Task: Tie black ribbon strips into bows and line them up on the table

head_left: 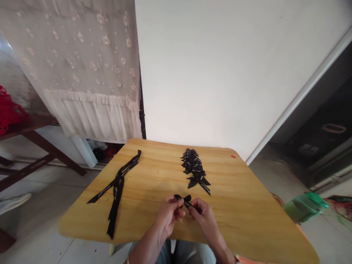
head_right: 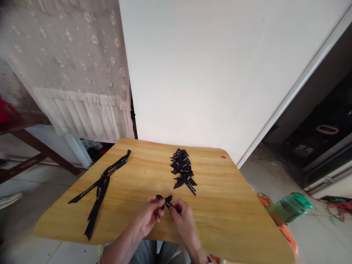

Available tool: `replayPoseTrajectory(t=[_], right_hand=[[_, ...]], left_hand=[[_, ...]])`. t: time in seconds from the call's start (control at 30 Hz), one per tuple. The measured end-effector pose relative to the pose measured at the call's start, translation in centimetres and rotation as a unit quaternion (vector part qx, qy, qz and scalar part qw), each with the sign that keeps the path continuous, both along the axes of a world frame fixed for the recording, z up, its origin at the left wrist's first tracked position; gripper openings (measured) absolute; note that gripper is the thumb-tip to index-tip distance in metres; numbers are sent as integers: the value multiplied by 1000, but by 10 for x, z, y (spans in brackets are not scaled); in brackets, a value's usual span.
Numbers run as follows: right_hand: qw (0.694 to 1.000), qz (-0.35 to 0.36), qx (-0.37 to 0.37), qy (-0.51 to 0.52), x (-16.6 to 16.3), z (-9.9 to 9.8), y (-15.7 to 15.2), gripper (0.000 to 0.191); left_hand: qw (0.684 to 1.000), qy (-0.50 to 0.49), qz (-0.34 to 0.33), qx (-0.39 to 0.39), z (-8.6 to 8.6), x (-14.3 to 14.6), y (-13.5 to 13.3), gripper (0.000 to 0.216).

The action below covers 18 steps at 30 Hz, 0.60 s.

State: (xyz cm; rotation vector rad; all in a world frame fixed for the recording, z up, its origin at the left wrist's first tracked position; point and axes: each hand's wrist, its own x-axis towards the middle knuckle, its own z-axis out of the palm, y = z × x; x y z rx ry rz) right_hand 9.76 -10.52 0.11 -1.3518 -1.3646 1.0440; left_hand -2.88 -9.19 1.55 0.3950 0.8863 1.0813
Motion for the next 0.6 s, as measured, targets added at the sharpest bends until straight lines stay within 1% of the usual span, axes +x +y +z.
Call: replayPoseTrajectory(t=[0.17,0.27,0.37,0.47,0.6], right_hand=[[999,-5,4,-41,-1,-5,-1,18],[999,0,9,-48,-3,-6,-3,17],[999,7,13,-52,-3,-4,-5,13],[1000,20,7,-21,0,4,-6,11],[1000,-2,0,23,4,15,-6,28]], left_hand=[[998,-20,6,-54,5,-2,1,16],[998,-28,2,-58,6,-2,0,16],[999,-34,-5,-34,4,-2,-1,16],[1000,-10,-15,5,0,-3,-3,17],[996,57,-9,61,-2,-3,-4,22]])
